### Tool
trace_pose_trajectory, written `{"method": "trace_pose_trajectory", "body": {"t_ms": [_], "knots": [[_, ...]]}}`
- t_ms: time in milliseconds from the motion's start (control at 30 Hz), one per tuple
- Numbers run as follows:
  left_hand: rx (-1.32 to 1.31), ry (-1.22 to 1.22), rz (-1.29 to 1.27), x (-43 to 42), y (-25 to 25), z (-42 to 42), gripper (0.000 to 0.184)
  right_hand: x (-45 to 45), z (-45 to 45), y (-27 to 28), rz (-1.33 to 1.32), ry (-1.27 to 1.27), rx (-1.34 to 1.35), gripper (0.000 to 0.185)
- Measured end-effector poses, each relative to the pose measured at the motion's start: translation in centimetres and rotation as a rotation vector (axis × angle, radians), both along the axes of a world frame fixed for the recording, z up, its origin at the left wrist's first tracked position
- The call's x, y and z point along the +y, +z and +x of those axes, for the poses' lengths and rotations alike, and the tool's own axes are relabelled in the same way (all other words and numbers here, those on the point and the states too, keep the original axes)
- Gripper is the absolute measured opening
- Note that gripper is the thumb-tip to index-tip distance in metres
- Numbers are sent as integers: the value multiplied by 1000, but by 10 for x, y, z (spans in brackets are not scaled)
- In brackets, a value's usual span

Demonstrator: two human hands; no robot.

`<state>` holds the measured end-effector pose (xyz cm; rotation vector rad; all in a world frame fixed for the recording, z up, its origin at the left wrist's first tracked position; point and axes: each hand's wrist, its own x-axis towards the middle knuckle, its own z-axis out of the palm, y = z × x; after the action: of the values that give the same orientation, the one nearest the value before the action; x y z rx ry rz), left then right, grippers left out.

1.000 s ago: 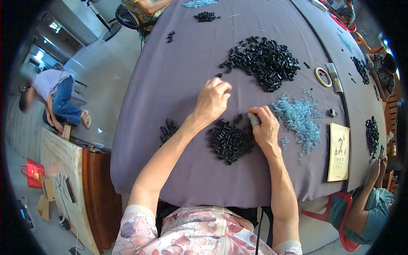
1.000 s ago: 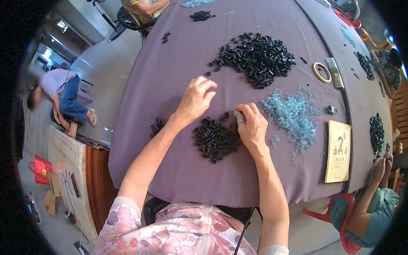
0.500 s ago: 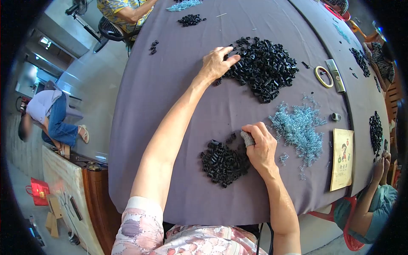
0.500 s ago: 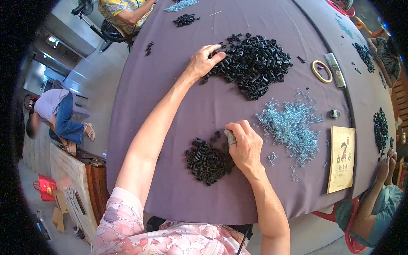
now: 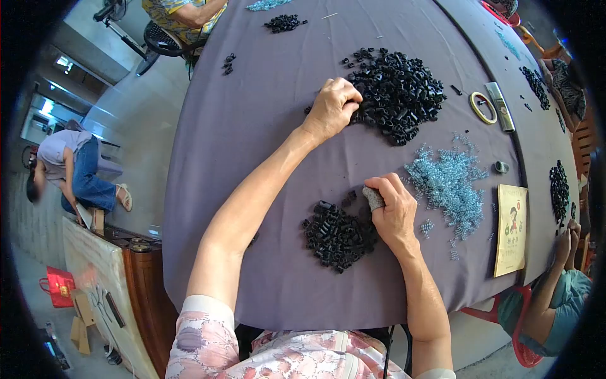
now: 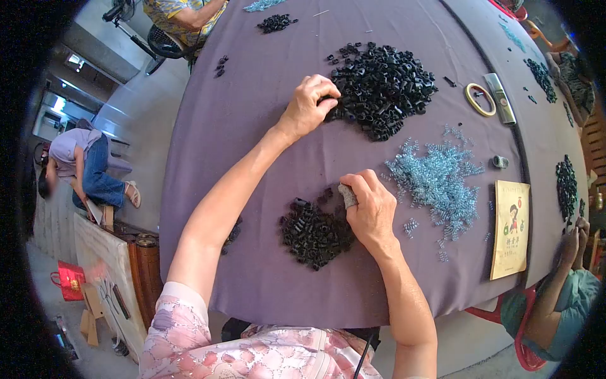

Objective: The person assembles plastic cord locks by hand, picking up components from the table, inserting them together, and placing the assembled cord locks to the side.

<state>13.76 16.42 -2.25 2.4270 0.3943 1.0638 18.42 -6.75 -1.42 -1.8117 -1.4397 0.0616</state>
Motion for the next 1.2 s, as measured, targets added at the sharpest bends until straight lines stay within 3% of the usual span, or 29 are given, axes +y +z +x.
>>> {"method": "trace_pose_trajectory", "body": {"t_ms": [300, 500, 800, 933, 1033, 1200], "knots": [[67, -291, 87, -59, 10, -37, 12, -1, 1, -5, -16, -2, -1, 33], [1, -107, 42, -54, 11, -26, 10, -2, 1, -4, -22, -2, -13, 34], [90, -25, 54, -50, -2, 4, 10, -3, 2, -2, -66, -1, 0, 33], [132, -128, 30, -53, 1, -13, 6, -3, 2, -2, -45, 2, -2, 32], [16, -109, 86, -53, 10, -31, 7, -3, 2, -3, -35, 1, -4, 32], [104, 60, 5, -63, 21, -67, 10, -3, 2, -5, -35, -4, -9, 32]]}}
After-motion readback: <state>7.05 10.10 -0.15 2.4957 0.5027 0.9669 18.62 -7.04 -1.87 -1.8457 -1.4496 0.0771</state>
